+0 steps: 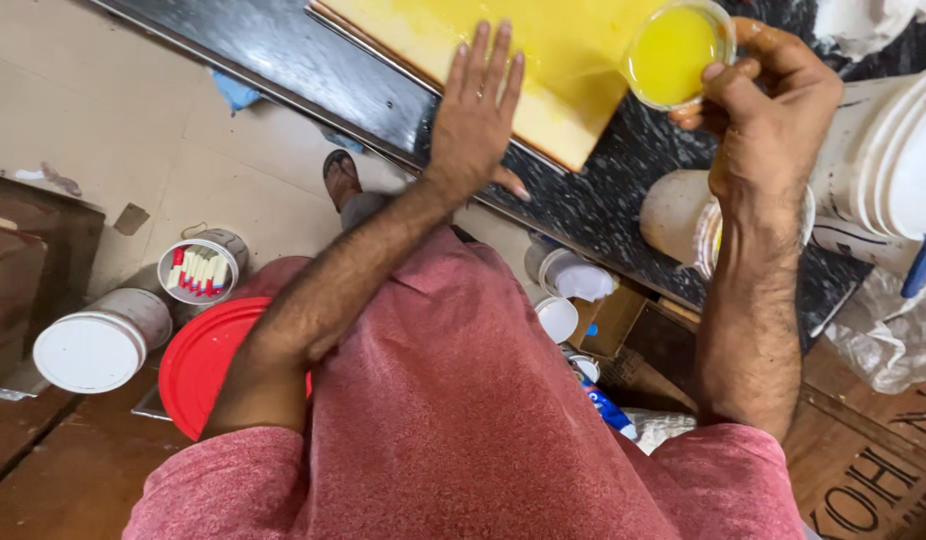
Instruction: The person prepares a cake by pouring a yellow liquid over a sponge sheet and spreading white frosting across its surface using a metal spatula.
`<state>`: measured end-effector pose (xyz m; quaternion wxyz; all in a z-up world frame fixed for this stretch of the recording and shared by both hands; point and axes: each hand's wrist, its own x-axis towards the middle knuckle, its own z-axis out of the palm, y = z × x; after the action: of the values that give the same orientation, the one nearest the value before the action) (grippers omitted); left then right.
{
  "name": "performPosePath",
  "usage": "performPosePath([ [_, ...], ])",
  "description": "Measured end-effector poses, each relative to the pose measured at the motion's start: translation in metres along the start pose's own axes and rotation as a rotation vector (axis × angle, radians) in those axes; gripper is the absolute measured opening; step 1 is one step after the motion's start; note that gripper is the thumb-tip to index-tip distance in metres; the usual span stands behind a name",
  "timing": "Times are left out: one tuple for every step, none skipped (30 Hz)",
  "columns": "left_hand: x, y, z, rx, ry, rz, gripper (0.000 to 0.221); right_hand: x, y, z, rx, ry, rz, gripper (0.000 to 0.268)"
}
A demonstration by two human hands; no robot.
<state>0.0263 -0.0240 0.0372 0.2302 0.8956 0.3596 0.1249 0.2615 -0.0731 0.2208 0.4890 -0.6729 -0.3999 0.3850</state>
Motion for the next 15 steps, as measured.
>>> performPosePath([
  [0.0,0.015,0.007,0.011,-0.043,-0.007,0.163,-0.005,0.0,-0.009,-0.004,0.003,-0.001,0.028],
  [0.001,0.03,0.015,0.008,-0.041,-0.003,0.163,-0.01,0.0,-0.017,-0.03,0.015,-0.012,0.029],
  [0.001,0.043,0.023,0.044,-0.09,0.019,0.163,-0.013,0.001,-0.023,-0.054,0.023,-0.023,0.03],
  [-0.001,0.052,0.029,0.08,-0.139,0.041,0.163,-0.017,0.001,-0.027,-0.056,0.022,-0.024,0.03],
  [-0.006,0.058,0.036,0.08,-0.138,0.038,0.163,-0.021,0.002,-0.031,-0.072,0.046,-0.012,0.03],
  [-0.011,0.062,0.041,0.119,-0.132,0.07,0.16,-0.025,0.002,-0.033,-0.088,0.07,0.0,0.03],
  [-0.014,0.065,0.046,0.158,-0.126,0.101,0.157,-0.026,0.003,-0.034,-0.089,0.066,-0.001,0.03],
  [-0.013,0.062,0.05,0.157,-0.124,0.098,0.157,-0.028,0.004,-0.035,-0.108,0.064,-0.004,0.031],
  [-0.012,0.055,0.052,0.107,-0.093,0.082,0.157,-0.029,0.004,-0.034,-0.127,0.058,-0.005,0.032],
  [-0.011,0.048,0.053,0.056,-0.061,0.066,0.157,-0.03,0.004,-0.032,-0.129,0.052,-0.005,0.032],
  [-0.012,0.039,0.05,0.056,-0.06,0.058,0.157,-0.03,0.004,-0.028,-0.112,0.053,0.009,0.032],
  [-0.013,0.028,0.045,-0.012,-0.049,-0.024,0.156,-0.029,0.004,-0.022,-0.095,0.054,0.024,0.031],
  [-0.013,0.016,0.038,-0.079,-0.037,-0.108,0.154,-0.026,0.004,-0.015,-0.095,0.043,0.022,0.031],
  [-0.012,0.003,0.03,-0.077,-0.033,-0.118,0.154,-0.023,0.003,-0.008,-0.106,0.039,0.024,0.03],
  [-0.012,-0.01,0.021,-0.079,-0.023,-0.19,0.154,-0.02,0.002,0.0,-0.118,0.034,0.026,0.029],
])
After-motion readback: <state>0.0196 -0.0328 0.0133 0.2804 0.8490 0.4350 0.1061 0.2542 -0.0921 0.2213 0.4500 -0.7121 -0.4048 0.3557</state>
